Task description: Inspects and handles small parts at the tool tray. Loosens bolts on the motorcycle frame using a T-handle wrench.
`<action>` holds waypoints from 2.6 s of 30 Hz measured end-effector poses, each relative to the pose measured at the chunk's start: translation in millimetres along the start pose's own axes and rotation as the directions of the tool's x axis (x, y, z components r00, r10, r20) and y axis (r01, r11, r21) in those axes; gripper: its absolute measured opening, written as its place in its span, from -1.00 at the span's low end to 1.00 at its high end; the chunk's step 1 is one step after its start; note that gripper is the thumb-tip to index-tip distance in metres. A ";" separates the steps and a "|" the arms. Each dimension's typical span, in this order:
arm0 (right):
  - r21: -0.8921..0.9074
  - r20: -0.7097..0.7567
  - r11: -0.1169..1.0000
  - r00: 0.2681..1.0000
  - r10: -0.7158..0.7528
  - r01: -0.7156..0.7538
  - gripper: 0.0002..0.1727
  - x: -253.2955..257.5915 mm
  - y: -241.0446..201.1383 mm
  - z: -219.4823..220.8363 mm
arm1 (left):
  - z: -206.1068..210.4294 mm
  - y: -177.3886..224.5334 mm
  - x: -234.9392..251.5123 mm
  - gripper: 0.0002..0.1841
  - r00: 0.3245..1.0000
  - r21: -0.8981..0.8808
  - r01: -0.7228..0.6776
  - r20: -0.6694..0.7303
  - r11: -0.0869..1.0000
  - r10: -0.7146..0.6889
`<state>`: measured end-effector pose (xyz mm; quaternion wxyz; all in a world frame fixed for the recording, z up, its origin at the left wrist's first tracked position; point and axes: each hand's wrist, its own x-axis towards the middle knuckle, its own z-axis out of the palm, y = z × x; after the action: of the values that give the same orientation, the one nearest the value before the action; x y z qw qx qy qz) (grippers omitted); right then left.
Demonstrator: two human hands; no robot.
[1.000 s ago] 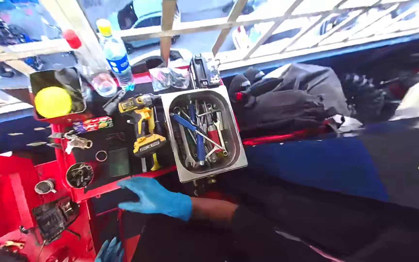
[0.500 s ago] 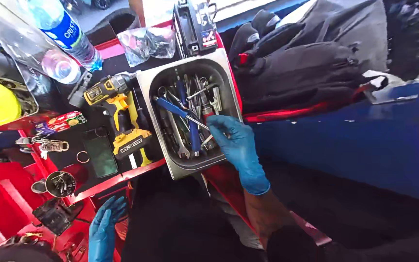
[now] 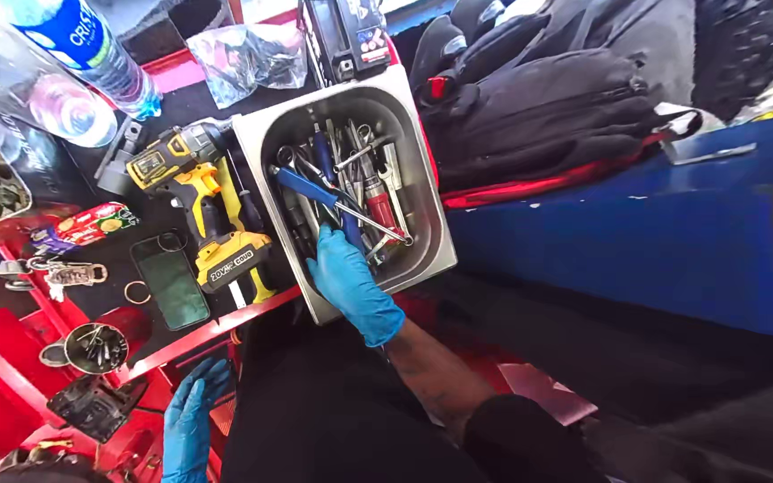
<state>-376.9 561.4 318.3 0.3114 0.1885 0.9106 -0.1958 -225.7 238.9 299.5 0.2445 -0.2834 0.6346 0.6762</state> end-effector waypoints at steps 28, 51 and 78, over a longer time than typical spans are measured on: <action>-0.228 -0.245 0.961 0.965 0.095 -0.153 -0.66 114.8 11.4 -126.4 | -47.9 19.8 14.9 -0.55 0.980 0.081 -0.140 0.152 0.987 0.126; 0.414 0.636 0.609 0.264 -0.725 0.677 -0.76 -119.3 -96.4 112.8 | 63.7 -47.0 -101.9 -0.63 0.886 -0.629 -0.353 -0.463 0.692 0.032; -0.379 0.737 -0.116 0.224 -0.637 0.918 -0.50 -359.0 -174.0 673.0 | 79.6 -418.8 -447.1 -0.69 0.077 -0.371 -0.914 -0.550 0.161 -0.832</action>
<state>137.9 14.6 99.1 0.3111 -0.5955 0.7384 0.0581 379.4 362.6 311.0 -0.5666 -0.6771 -0.0318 0.4685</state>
